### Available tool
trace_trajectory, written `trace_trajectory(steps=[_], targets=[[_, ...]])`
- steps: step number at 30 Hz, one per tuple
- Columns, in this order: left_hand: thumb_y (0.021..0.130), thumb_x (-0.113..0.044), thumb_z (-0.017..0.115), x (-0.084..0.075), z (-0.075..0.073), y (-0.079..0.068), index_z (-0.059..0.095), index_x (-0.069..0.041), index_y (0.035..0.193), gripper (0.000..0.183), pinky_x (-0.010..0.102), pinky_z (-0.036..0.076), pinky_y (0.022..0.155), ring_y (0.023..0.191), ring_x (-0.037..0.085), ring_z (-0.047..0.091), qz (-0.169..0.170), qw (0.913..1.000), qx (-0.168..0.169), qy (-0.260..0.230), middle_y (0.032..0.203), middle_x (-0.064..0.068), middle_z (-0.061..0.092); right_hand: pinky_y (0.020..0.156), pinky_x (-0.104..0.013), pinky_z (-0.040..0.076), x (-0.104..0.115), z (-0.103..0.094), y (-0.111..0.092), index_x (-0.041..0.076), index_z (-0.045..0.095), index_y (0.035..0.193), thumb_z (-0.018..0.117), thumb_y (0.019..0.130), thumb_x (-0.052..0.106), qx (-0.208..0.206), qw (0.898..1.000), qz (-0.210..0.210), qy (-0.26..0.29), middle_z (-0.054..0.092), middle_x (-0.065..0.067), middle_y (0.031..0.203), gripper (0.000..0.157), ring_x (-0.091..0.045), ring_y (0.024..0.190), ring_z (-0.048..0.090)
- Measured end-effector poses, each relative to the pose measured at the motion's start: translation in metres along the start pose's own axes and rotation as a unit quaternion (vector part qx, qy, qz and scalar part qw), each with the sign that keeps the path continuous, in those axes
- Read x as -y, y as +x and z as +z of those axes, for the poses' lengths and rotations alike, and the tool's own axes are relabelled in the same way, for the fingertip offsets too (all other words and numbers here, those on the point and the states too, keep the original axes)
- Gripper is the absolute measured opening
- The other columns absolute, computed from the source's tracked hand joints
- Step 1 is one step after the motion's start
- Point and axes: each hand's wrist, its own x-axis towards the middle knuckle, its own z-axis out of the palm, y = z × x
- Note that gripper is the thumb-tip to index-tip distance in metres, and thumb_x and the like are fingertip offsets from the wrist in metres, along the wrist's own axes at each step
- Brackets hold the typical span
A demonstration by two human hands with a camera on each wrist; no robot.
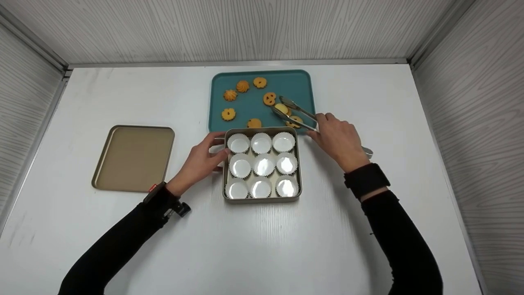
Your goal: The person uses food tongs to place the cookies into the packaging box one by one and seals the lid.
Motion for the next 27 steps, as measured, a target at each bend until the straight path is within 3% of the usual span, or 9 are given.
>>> trace_trajectory(steps=[7, 15, 27], targets=[[0.105, -0.018, 0.058, -0.0017, -0.0029, -0.0031, 0.042, -0.010, 0.157, 0.055, 0.036, 0.059, 0.094, 0.120, 0.032, 0.067, -0.009, 0.9997, 0.014, -0.017, 0.147, 0.021, 0.055, 0.056, -0.054, 0.051, -0.0008, -0.0002, -0.0031, -0.001, 0.062, 0.127, 0.073, 0.099, 0.032, -0.006, 1.000, -0.002, 0.012, 0.066, -0.018, 0.093, 0.044, -0.033, 0.069, 0.060], [0.102, -0.012, 0.058, -0.0009, -0.0036, -0.0045, 0.039, -0.011, 0.160, 0.061, 0.038, 0.064, 0.081, 0.124, 0.029, 0.065, -0.032, 0.9957, 0.034, -0.080, 0.151, 0.020, 0.051, 0.053, -0.053, 0.050, -0.0008, -0.0015, -0.0055, 0.001, 0.063, 0.124, 0.070, 0.101, 0.029, -0.010, 1.000, -0.002, 0.018, 0.066, -0.016, 0.092, 0.036, -0.033, 0.066, 0.058], [0.102, -0.012, 0.058, -0.0001, -0.0038, -0.0044, 0.040, -0.011, 0.159, 0.060, 0.037, 0.063, 0.083, 0.124, 0.031, 0.065, -0.024, 0.9959, 0.035, -0.080, 0.151, 0.021, 0.050, 0.051, -0.054, 0.051, -0.0019, -0.0027, -0.0074, 0.000, 0.065, 0.116, 0.071, 0.101, 0.024, -0.056, 0.998, -0.005, 0.002, 0.067, -0.016, 0.088, 0.029, -0.035, 0.062, 0.060]])
